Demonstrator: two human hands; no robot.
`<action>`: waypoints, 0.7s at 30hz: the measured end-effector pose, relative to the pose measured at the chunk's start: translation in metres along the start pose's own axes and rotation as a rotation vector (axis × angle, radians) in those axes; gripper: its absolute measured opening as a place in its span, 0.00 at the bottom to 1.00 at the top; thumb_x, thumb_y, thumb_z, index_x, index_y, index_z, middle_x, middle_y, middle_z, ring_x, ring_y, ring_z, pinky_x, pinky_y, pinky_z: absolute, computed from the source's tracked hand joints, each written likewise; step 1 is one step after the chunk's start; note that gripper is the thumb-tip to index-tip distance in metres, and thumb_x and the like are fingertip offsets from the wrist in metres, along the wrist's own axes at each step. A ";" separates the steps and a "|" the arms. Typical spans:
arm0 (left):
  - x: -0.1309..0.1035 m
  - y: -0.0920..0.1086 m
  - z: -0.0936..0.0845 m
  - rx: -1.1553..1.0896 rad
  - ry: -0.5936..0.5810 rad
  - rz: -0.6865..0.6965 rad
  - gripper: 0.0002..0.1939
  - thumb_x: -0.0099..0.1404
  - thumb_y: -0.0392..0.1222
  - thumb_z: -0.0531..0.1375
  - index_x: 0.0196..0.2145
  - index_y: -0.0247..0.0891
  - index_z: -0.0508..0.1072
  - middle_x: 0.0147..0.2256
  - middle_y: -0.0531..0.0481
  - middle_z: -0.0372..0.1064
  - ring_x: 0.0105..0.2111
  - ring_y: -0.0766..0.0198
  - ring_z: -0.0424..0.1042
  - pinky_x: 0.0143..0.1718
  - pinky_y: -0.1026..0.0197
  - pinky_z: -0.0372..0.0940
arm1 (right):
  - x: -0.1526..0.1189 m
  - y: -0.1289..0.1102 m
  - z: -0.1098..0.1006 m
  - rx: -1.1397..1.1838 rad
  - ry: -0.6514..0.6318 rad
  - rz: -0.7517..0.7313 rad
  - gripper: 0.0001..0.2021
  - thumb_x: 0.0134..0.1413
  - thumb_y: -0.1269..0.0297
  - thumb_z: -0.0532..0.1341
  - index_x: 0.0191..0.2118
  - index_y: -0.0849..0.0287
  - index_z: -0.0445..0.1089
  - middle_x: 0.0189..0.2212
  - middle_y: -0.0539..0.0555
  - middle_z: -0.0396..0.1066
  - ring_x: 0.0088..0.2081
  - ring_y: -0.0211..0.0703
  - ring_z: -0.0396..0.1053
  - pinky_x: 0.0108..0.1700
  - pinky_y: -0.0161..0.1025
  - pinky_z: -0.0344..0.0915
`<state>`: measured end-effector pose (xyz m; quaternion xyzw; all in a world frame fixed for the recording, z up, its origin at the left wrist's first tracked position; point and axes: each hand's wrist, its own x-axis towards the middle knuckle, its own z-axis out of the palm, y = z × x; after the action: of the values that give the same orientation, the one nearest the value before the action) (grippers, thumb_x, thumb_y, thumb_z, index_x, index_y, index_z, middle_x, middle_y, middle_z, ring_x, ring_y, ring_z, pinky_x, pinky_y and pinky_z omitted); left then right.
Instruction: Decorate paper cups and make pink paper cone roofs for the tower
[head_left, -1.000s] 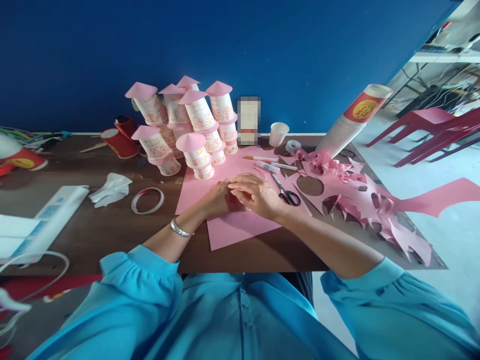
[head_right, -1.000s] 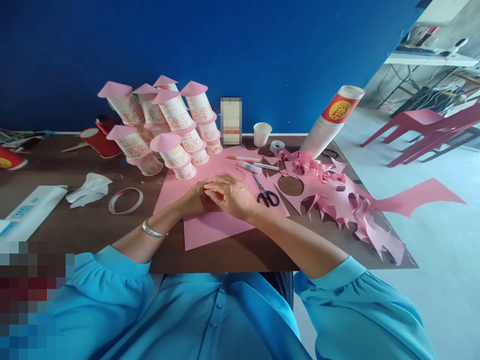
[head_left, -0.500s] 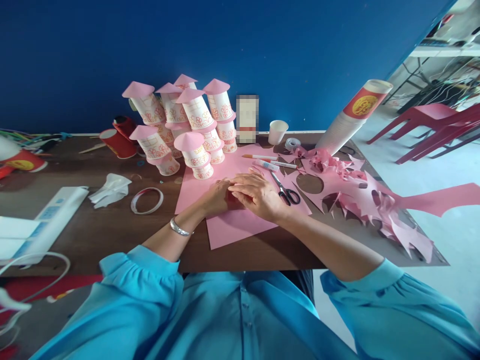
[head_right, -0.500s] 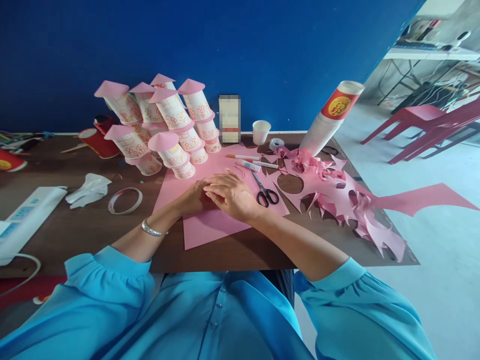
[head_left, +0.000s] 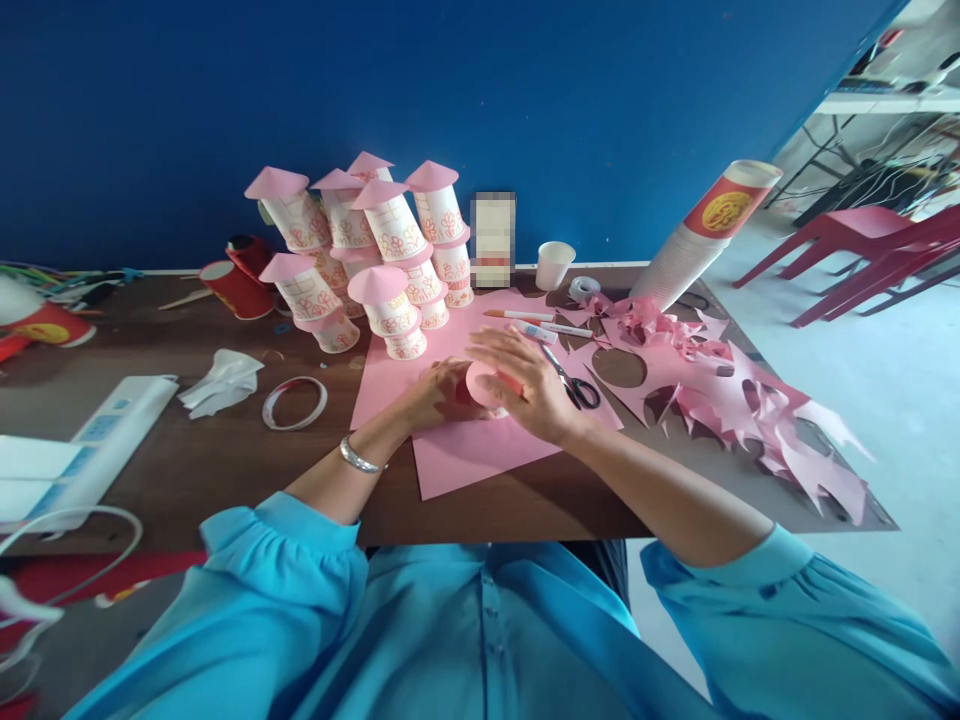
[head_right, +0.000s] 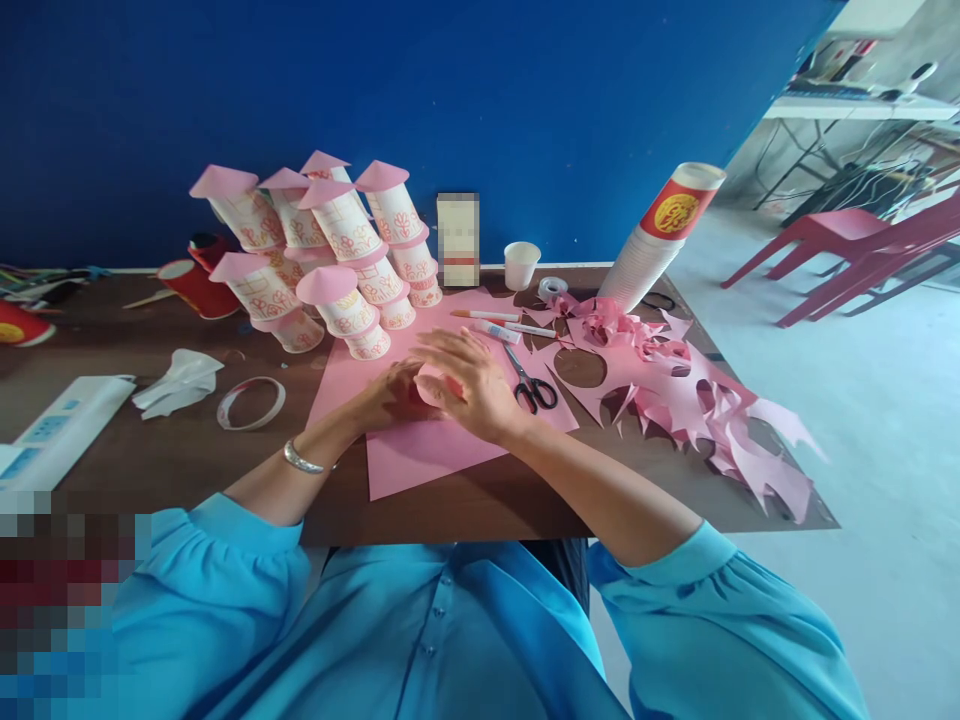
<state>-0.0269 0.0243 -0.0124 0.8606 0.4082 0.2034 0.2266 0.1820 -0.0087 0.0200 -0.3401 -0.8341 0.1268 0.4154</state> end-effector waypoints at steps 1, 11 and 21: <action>0.000 0.001 0.000 -0.005 -0.006 -0.010 0.23 0.57 0.57 0.73 0.44 0.41 0.80 0.46 0.45 0.81 0.47 0.49 0.79 0.53 0.48 0.71 | 0.001 0.001 -0.003 0.016 0.033 0.021 0.18 0.74 0.59 0.58 0.63 0.50 0.73 0.64 0.56 0.74 0.69 0.51 0.68 0.73 0.61 0.60; -0.001 0.018 -0.008 -0.068 -0.056 -0.128 0.33 0.57 0.59 0.73 0.55 0.41 0.78 0.52 0.42 0.79 0.52 0.43 0.77 0.57 0.46 0.67 | -0.011 0.020 0.012 0.011 -0.054 0.057 0.37 0.73 0.52 0.59 0.78 0.52 0.44 0.63 0.59 0.75 0.69 0.56 0.68 0.74 0.66 0.58; 0.001 0.006 -0.005 -0.017 -0.063 -0.053 0.22 0.58 0.55 0.72 0.44 0.39 0.77 0.46 0.42 0.79 0.48 0.45 0.77 0.53 0.46 0.69 | -0.007 0.016 0.009 0.013 -0.061 0.054 0.43 0.72 0.50 0.59 0.79 0.54 0.35 0.65 0.61 0.73 0.72 0.57 0.64 0.75 0.68 0.56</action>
<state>-0.0259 0.0229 -0.0047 0.8534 0.4218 0.1737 0.2521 0.1858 -0.0014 0.0024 -0.3555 -0.8361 0.1537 0.3886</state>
